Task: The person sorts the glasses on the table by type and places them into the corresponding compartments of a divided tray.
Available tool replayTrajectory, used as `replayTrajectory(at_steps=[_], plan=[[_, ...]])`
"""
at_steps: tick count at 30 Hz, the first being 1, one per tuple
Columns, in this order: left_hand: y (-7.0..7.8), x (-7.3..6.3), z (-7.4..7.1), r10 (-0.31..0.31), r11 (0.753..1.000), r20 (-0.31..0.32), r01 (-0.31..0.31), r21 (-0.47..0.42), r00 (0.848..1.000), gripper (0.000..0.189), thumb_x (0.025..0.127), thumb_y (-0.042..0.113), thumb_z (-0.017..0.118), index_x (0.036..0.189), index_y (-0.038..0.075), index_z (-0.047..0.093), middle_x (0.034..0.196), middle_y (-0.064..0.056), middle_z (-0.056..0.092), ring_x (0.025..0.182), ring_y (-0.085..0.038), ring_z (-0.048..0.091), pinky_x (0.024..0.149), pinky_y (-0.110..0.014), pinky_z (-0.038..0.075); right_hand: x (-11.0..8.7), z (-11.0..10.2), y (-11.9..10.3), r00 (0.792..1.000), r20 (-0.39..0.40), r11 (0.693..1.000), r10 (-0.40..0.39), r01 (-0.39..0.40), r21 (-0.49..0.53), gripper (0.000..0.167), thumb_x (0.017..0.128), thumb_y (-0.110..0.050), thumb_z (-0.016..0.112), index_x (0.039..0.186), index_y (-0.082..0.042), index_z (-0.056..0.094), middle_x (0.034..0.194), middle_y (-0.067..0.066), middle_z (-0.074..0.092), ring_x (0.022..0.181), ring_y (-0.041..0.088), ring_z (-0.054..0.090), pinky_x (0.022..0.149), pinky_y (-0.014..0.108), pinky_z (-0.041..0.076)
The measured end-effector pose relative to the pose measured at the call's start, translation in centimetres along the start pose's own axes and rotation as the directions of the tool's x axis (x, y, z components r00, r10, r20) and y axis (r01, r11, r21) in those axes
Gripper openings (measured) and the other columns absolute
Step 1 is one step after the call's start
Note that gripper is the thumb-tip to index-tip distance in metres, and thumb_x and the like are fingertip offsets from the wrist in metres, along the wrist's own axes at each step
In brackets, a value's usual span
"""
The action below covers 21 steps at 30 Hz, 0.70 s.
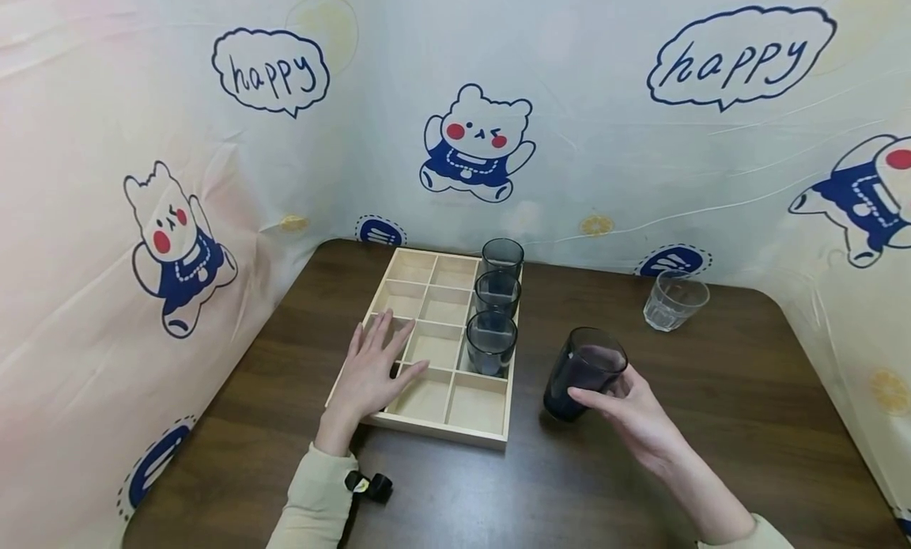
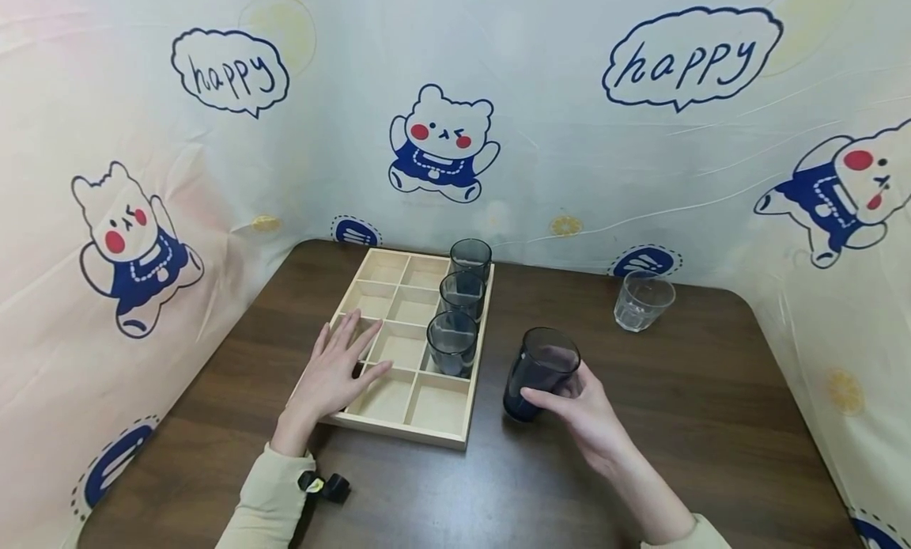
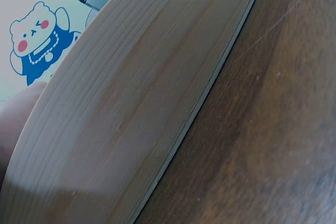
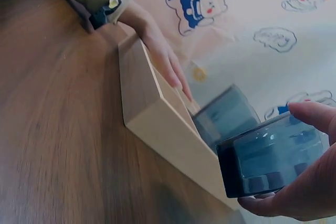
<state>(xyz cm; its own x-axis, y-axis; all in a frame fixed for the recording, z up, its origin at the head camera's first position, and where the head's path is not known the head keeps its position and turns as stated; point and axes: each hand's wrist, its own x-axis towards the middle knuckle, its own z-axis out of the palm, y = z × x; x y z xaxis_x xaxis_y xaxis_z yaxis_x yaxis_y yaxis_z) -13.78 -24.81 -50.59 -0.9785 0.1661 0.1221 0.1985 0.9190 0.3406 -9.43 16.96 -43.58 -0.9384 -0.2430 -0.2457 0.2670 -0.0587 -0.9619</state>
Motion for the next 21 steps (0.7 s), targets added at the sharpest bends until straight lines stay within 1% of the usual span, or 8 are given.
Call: replayTrajectory(at_steps=[3, 6, 11, 14, 16, 19, 21], plan=[[-0.1, 0.0, 0.0, -0.001, 1.000, 0.003, 0.001, 0.004, 1.000, 0.084, 0.102, 0.064, 0.064, 0.171, 0.022, 0.041, 0.184, -0.022, 0.020, 0.173, -0.042, 0.016, 0.139, -0.069, 0.008, 0.3, 1.2, -0.2, 1.000, 0.020, 0.999, -0.020, 0.021, -0.028, 0.061, 0.098, -0.001, 0.078, 0.151, -0.021, 0.054, 0.134, -0.019, 0.071, 0.125, 0.000, 0.067, 0.103, 0.017, 0.056], [-0.1, 0.0, 0.1, -0.004, 1.000, 0.005, 0.004, 0.007, 1.000, 0.084, 0.102, 0.064, 0.064, 0.171, 0.022, 0.041, 0.184, -0.022, 0.020, 0.173, -0.042, 0.016, 0.139, -0.069, 0.008, 0.6, 2.4, -0.2, 0.997, 0.054, 0.997, -0.061, 0.063, -0.047, 0.064, 0.096, -0.001, 0.080, 0.152, -0.015, 0.052, 0.133, -0.016, 0.071, 0.122, 0.003, 0.069, 0.101, 0.019, 0.058], [-0.1, 0.1, 0.0, 0.001, 1.000, 0.002, -0.001, 0.007, 1.000, 0.084, 0.102, 0.064, 0.064, 0.171, 0.022, 0.041, 0.184, -0.022, 0.020, 0.173, -0.043, 0.017, 0.139, -0.069, 0.009, 1.3, 4.3, 0.3, 0.981, 0.117, 0.987, -0.153, 0.157, -0.030, 0.066, 0.091, 0.005, 0.083, 0.149, -0.007, 0.053, 0.132, -0.014, 0.073, 0.118, 0.005, 0.072, 0.099, 0.020, 0.060], [0.0, 0.0, 0.0, 0.002, 1.000, -0.005, -0.002, 0.008, 1.000, 0.084, 0.102, 0.063, 0.065, 0.171, 0.021, 0.042, 0.183, -0.024, 0.022, 0.172, -0.044, 0.018, 0.139, -0.069, 0.010, 1.8, 5.3, 0.9, 0.966, 0.154, 0.977, -0.207, 0.211, -0.008, 0.068, 0.089, 0.006, 0.084, 0.147, -0.004, 0.052, 0.131, -0.013, 0.075, 0.119, 0.005, 0.073, 0.101, 0.019, 0.059], [-0.1, 0.0, -0.1, 0.006, 1.000, -0.011, -0.006, 0.013, 1.000, 0.083, 0.102, 0.063, 0.065, 0.170, 0.021, 0.043, 0.182, -0.025, 0.023, 0.171, -0.045, 0.020, 0.138, -0.071, 0.011, 2.1, 6.0, 1.3, 0.952, 0.180, 0.968, -0.247, 0.250, 0.007, 0.071, 0.087, 0.007, 0.086, 0.148, 0.001, 0.051, 0.131, -0.012, 0.074, 0.121, 0.004, 0.072, 0.103, 0.019, 0.059], [-0.1, 0.1, 0.0, 0.002, 1.000, -0.007, -0.002, 0.017, 1.000, 0.083, 0.102, 0.063, 0.064, 0.171, 0.022, 0.042, 0.183, -0.023, 0.023, 0.172, -0.044, 0.019, 0.139, -0.070, 0.011, 2.4, 7.0, 2.0, 0.925, 0.218, 0.948, -0.311, 0.317, 0.008, 0.077, 0.084, 0.009, 0.088, 0.149, 0.008, 0.047, 0.132, -0.013, 0.074, 0.122, 0.004, 0.072, 0.103, 0.020, 0.061], [-0.1, 0.1, -0.1, 0.005, 1.000, -0.005, -0.005, 0.020, 1.000, 0.083, 0.102, 0.064, 0.064, 0.171, 0.023, 0.042, 0.183, -0.023, 0.022, 0.172, -0.043, 0.019, 0.139, -0.069, 0.011, 2.7, 7.5, 2.4, 0.905, 0.245, 0.934, -0.349, 0.357, 0.012, 0.081, 0.083, 0.009, 0.089, 0.150, 0.011, 0.044, 0.133, -0.013, 0.073, 0.122, 0.004, 0.072, 0.101, 0.022, 0.063]])
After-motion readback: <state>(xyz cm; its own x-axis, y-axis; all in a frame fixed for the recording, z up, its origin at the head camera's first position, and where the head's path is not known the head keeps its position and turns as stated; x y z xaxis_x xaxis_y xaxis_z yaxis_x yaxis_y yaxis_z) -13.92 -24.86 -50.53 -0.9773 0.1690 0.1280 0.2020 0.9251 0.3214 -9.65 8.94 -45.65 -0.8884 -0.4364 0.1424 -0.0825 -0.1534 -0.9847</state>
